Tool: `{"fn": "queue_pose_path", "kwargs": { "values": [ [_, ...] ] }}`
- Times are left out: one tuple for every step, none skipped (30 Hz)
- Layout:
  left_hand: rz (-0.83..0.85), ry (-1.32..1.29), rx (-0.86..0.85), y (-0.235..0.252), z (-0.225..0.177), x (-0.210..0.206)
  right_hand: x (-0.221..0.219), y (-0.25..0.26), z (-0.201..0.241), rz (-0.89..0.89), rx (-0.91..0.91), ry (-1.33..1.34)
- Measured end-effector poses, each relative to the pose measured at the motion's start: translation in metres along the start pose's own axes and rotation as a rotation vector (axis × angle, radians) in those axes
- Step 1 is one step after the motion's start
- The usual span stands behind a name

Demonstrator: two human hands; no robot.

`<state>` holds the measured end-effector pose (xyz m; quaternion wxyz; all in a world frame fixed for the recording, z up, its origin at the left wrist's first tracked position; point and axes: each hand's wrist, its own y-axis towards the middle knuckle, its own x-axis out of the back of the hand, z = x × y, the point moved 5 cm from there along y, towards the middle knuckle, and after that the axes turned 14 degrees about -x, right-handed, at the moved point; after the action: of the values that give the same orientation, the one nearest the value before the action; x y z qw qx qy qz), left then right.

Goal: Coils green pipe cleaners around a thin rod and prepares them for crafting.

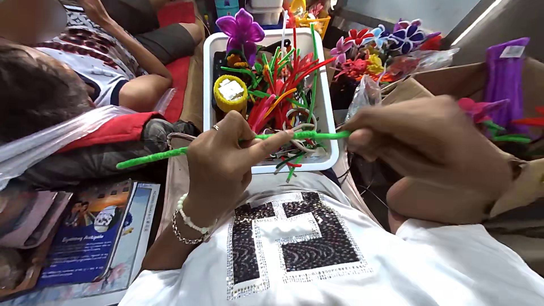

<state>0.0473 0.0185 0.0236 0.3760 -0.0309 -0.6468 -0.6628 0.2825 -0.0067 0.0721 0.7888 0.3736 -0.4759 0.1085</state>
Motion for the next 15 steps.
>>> {"fn": "queue_pose_path", "kwargs": {
  "values": [
    [-0.009, -0.044, -0.009, 0.000, -0.001, 0.000, 0.007, 0.001, -0.004, -0.049, -0.018, -0.010],
    [-0.019, -0.090, -0.010, -0.001, -0.002, 0.000, 0.011, 0.003, -0.008, -0.089, -0.032, -0.004],
    [-0.032, -0.134, -0.012, -0.001, -0.003, 0.000, 0.011, 0.007, -0.014, -0.112, -0.044, 0.019],
    [-0.052, -0.173, -0.012, -0.001, -0.003, 0.000, 0.009, 0.011, -0.020, -0.115, -0.050, 0.052],
    [-0.072, -0.201, -0.009, -0.002, -0.003, -0.001, 0.004, 0.015, -0.025, -0.102, -0.064, 0.090],
    [-0.094, -0.215, 0.000, -0.003, -0.003, -0.001, -0.003, 0.019, -0.031, -0.075, -0.090, 0.125],
    [-0.122, -0.216, 0.014, -0.004, -0.003, -0.001, -0.012, 0.023, -0.036, -0.048, -0.118, 0.158],
    [-0.146, -0.202, 0.032, -0.004, -0.002, -0.001, -0.022, 0.025, -0.040, -0.018, -0.133, 0.198],
    [-0.166, -0.174, 0.048, -0.005, -0.001, 0.000, -0.033, 0.026, -0.043, 0.010, -0.138, 0.231],
    [-0.178, -0.135, 0.060, -0.005, 0.000, 0.000, -0.042, 0.026, -0.043, 0.035, -0.141, 0.253],
    [-0.184, -0.085, 0.071, -0.005, 0.001, -0.001, -0.051, 0.024, -0.040, 0.060, -0.142, 0.261],
    [-0.185, -0.023, 0.081, -0.005, 0.002, -0.002, -0.057, 0.022, -0.037, 0.090, -0.137, 0.249],
    [-0.178, 0.031, 0.095, -0.006, 0.004, -0.002, -0.062, 0.020, -0.034, 0.118, -0.132, 0.224],
    [-0.171, 0.070, 0.106, -0.007, 0.005, -0.004, -0.064, 0.017, -0.030, 0.135, -0.119, 0.185],
    [-0.165, 0.097, 0.114, -0.007, 0.006, -0.005, -0.062, 0.013, -0.026, 0.138, -0.107, 0.143]
  ]
}}
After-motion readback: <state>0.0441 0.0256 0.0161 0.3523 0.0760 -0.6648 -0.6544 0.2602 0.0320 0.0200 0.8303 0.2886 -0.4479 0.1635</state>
